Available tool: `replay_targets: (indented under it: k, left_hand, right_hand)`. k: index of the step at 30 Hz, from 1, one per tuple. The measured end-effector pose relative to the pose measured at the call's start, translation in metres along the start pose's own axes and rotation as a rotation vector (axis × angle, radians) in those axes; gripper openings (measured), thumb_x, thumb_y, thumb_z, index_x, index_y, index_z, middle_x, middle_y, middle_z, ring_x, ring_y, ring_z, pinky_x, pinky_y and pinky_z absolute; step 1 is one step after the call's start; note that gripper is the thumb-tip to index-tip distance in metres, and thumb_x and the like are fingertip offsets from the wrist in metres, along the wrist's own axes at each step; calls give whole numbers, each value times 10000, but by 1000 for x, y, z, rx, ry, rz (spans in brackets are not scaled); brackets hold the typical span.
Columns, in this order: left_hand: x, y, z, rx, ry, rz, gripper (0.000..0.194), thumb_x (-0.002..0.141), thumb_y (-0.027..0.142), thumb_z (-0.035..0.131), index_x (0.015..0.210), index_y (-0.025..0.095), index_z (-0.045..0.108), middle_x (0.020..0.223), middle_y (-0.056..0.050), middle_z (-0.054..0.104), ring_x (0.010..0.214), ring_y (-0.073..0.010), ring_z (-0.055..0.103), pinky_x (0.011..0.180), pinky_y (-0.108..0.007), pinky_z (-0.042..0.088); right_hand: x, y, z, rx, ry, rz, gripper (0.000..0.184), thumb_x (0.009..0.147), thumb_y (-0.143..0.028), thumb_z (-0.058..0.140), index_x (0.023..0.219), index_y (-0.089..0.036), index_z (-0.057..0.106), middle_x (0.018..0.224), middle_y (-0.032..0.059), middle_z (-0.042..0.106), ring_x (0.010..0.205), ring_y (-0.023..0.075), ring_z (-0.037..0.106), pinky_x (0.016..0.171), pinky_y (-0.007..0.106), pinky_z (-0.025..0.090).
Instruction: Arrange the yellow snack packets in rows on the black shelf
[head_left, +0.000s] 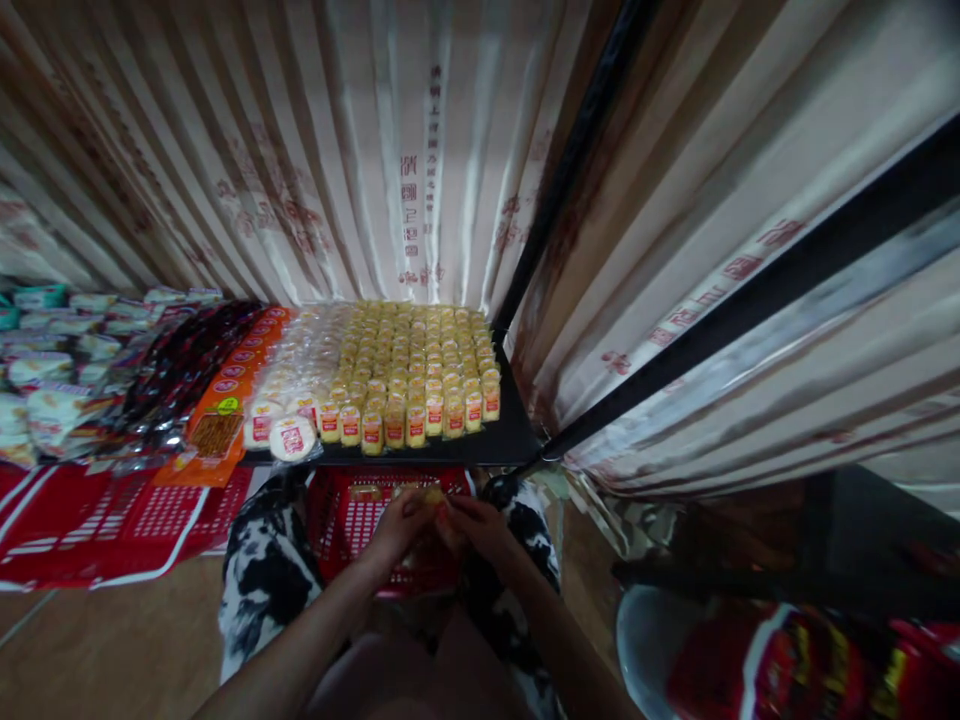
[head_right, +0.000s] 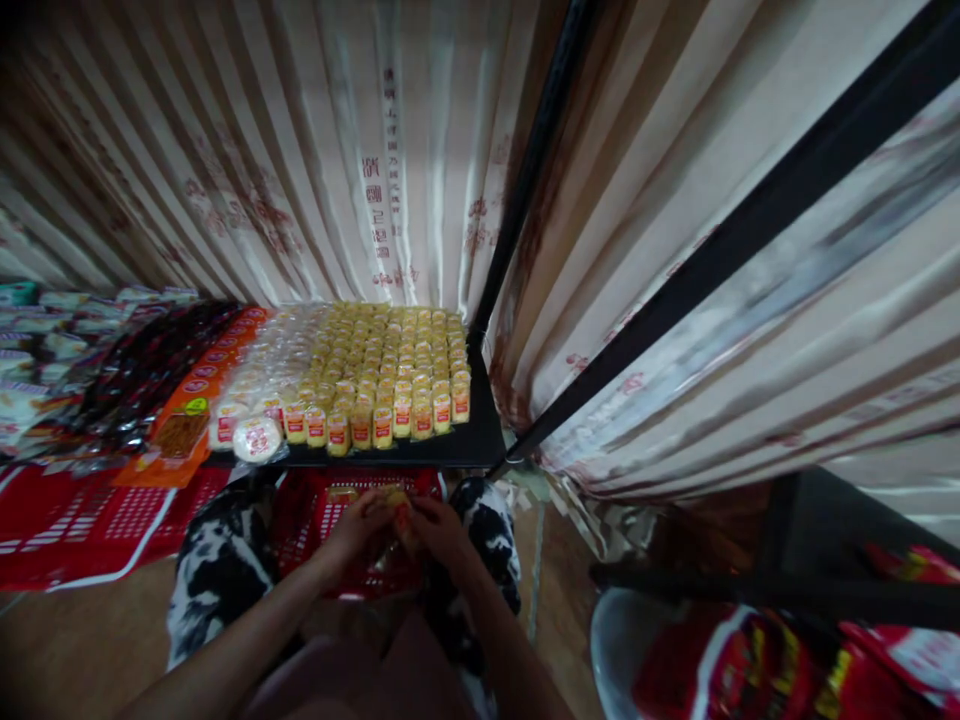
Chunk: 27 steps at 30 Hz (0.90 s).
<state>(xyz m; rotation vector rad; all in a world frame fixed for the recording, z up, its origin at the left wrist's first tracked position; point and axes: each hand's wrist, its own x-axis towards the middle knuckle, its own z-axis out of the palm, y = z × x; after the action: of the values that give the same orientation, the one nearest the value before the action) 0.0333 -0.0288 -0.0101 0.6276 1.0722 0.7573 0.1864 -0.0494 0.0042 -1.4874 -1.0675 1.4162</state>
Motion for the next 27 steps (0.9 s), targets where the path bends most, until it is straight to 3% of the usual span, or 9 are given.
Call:
replay_targets:
  k: [3, 7, 11, 14, 16, 19, 22, 25, 27]
  left_hand:
    - [-9, 8, 8, -67, -3, 28, 419, 586, 330, 765, 917, 159, 573, 670, 23, 662, 540, -112, 603, 494, -198, 423]
    - [-11, 12, 24, -176, 79, 89, 425, 579, 335, 766, 890, 179, 522, 673, 33, 662, 567, -121, 620, 534, -213, 456]
    - [-6, 19, 39, -162, 92, 130, 462, 550, 352, 771, 886, 182, 504, 745, 10, 679, 637, -132, 637, 627, -249, 497]
    - [0, 28, 42, 22, 58, 179, 419, 566, 393, 733, 843, 172, 510, 729, -10, 657, 625, -139, 613, 594, -249, 481]
    - [3, 39, 42, 240, 136, 294, 363, 607, 375, 683, 859, 163, 532, 744, -22, 637, 591, -129, 571, 585, -258, 472]
    - [3, 61, 42, 618, 274, 556, 328, 685, 309, 601, 980, 164, 590, 931, -66, 635, 693, -149, 560, 726, -308, 480]
    - [0, 81, 49, 867, 143, 642, 355, 732, 306, 570, 1066, 198, 628, 1047, -71, 628, 779, -172, 552, 790, -310, 459]
    - [3, 90, 59, 870, -52, 532, 440, 763, 334, 538, 1182, 206, 587, 1032, -57, 628, 639, -129, 510, 661, -262, 455]
    - [8, 90, 64, 850, -109, 483, 466, 767, 339, 528, 1210, 200, 568, 983, -47, 629, 606, -115, 492, 620, -243, 439]
  right_hand:
    - [2, -3, -11, -40, -6, -29, 429, 657, -483, 679, 982, -202, 699, 971, 56, 721, 901, 248, 652, 831, 410, 507]
    - [7, 5, -12, 20, 182, -81, 527, 644, -486, 700, 1070, -183, 630, 968, 73, 707, 876, 247, 656, 813, 410, 522]
    - [8, -1, -8, 250, 351, -113, 556, 616, -522, 716, 1037, -196, 558, 891, 73, 705, 825, 251, 669, 780, 415, 540]
    - [7, -19, -12, 329, 393, -126, 540, 596, -515, 739, 989, -205, 538, 881, 64, 702, 810, 246, 672, 771, 404, 544]
    - [7, -33, -19, 297, 359, -148, 497, 613, -509, 730, 970, -209, 559, 887, 56, 699, 802, 233, 667, 756, 378, 546]
    - [6, -52, -33, 187, 301, -176, 446, 633, -495, 714, 971, -224, 604, 886, 37, 692, 791, 214, 652, 704, 333, 545]
    - [6, -68, -43, 79, 212, -170, 447, 659, -465, 693, 1037, -238, 624, 850, 11, 686, 635, 158, 610, 554, 268, 509]
    - [9, -80, -47, 3, 162, -208, 498, 660, -410, 700, 1120, -247, 605, 859, -5, 683, 497, 94, 510, 440, 216, 419]
    - [11, -83, -47, 3, 153, -254, 491, 670, -386, 697, 1130, -246, 596, 857, -7, 683, 525, 98, 526, 466, 214, 431]
